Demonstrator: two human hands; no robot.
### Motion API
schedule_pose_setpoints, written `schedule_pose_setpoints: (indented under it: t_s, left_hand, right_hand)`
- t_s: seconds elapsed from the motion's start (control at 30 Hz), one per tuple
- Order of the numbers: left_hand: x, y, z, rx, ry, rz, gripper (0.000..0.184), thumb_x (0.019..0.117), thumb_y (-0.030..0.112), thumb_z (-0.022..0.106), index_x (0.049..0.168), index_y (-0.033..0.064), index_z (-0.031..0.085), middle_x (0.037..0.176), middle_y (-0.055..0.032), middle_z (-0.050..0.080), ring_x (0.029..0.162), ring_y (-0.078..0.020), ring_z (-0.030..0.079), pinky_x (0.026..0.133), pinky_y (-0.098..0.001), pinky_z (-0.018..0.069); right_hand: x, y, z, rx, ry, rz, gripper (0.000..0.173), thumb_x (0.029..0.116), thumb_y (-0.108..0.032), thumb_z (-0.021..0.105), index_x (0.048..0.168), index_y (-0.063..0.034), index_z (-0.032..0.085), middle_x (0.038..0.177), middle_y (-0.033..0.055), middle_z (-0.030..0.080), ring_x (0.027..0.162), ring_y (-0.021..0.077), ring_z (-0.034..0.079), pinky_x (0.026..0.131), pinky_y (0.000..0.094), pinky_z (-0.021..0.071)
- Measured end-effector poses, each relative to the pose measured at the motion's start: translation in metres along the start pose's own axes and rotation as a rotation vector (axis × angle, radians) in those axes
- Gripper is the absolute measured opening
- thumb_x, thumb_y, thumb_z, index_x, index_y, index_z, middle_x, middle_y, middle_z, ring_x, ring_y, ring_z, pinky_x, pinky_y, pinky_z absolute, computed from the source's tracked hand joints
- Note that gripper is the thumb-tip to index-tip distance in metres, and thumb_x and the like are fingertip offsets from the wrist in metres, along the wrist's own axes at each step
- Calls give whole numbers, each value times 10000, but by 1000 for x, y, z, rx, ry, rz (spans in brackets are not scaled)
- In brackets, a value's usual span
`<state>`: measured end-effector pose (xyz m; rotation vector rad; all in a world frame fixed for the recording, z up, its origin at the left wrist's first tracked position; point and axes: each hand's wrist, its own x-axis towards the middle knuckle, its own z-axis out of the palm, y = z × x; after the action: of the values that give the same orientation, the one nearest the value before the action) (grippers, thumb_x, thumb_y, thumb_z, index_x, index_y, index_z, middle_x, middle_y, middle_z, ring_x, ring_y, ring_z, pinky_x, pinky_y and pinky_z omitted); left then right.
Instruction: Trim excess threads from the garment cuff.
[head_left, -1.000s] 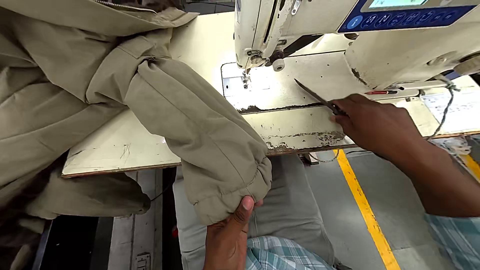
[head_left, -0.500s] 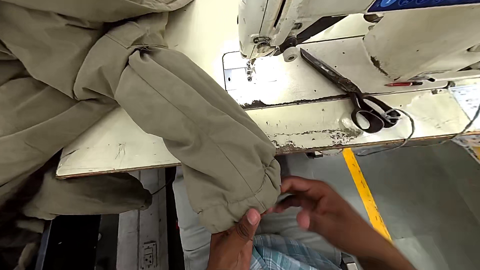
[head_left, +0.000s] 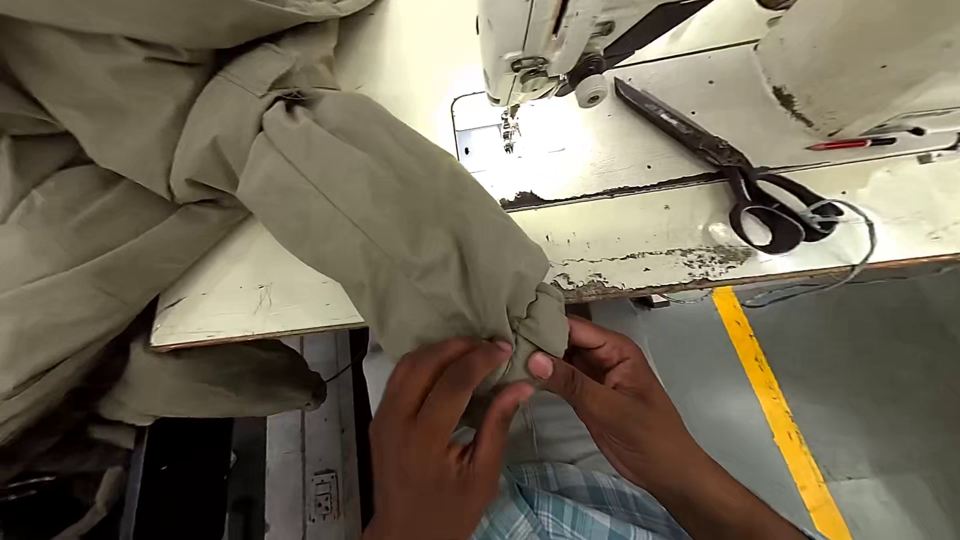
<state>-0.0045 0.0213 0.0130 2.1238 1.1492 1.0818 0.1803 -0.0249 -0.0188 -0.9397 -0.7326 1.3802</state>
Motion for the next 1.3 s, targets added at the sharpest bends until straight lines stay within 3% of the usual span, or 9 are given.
schedule_pose_setpoints:
  t_s: [0.17, 0.27, 0.47, 0.57, 0.67, 0.87, 1.07, 1.17, 1.3]
  left_hand:
    - [1, -15, 12, -387, 0, -158, 221, 894, 297, 813, 1064, 163, 769, 1011, 17, 711, 843, -102, 704, 729, -234, 634]
    - [3, -14, 12, -403, 6, -178, 145, 907, 256, 797, 993, 142, 774, 966, 16, 709, 782, -85, 691, 673, -204, 621]
    - [-1, -5, 22, -98, 77, 20, 111, 1001, 228, 668, 978, 132, 718, 956, 33, 685, 887, -44, 660, 758, -179, 569]
    - [-2, -8, 25, -170, 32, -41, 127, 1015, 207, 635, 957, 118, 705, 944, 35, 683, 863, -46, 658, 746, -187, 569]
    - [0, -11, 26, -321, 15, -148, 91, 1003, 178, 654, 993, 97, 694, 922, 16, 661, 784, -71, 643, 682, -206, 573]
    - [-6, 3, 18, 89, 184, 123, 45, 921, 168, 723, 936, 126, 723, 845, 14, 606, 764, -13, 599, 666, -122, 517]
    - [-3, 5, 17, 227, 64, 93, 141, 905, 177, 737, 952, 59, 798, 855, -33, 701, 773, -34, 668, 664, -154, 567]
    - [0, 5, 16, 290, 51, 62, 133, 894, 185, 720, 890, 70, 788, 832, -24, 711, 746, -28, 678, 636, -161, 571]
    - [2, -1, -2, -69, -10, -72, 175, 952, 250, 700, 1003, 91, 754, 955, 8, 707, 818, -58, 706, 692, -218, 640]
  right_hand:
    - [-8, -4, -18, 334, -171, 57, 265, 1022, -184, 631, 1255, -87, 710, 1170, 84, 714, 1058, 141, 694, 971, 342, 570]
    - [-9, 2, -15, 246, -180, 21, 286, 1011, -167, 652, 1289, -103, 678, 1183, 52, 708, 1081, 118, 680, 986, 323, 559]
    - [-5, 9, 15, -414, 98, -262, 136, 996, -185, 673, 1107, -106, 676, 920, -11, 715, 787, 71, 699, 704, 241, 617]
    - [2, 18, 14, -575, 161, -389, 97, 949, -154, 676, 1040, -123, 667, 864, -39, 684, 717, 63, 684, 615, 250, 625]
    - [5, 12, 6, -463, 83, -301, 123, 991, -184, 692, 1074, -94, 680, 874, -11, 711, 731, 86, 700, 656, 245, 626]
    - [-1, -1, -1, -332, 68, -162, 171, 983, -205, 706, 1117, -98, 702, 887, 38, 721, 735, 107, 691, 672, 230, 600]
    - [-5, 3, 1, -351, 72, -176, 159, 977, -189, 712, 1097, -84, 715, 927, 49, 727, 783, 139, 712, 724, 272, 627]
    - [-7, 1, 3, -478, -4, -251, 167, 1007, -205, 656, 1096, -75, 710, 1012, 31, 702, 902, 140, 718, 793, 318, 652]
    - [-1, -15, 9, -653, -132, -374, 195, 1037, -160, 566, 1088, -54, 721, 1012, 18, 646, 881, 63, 655, 741, 239, 609]
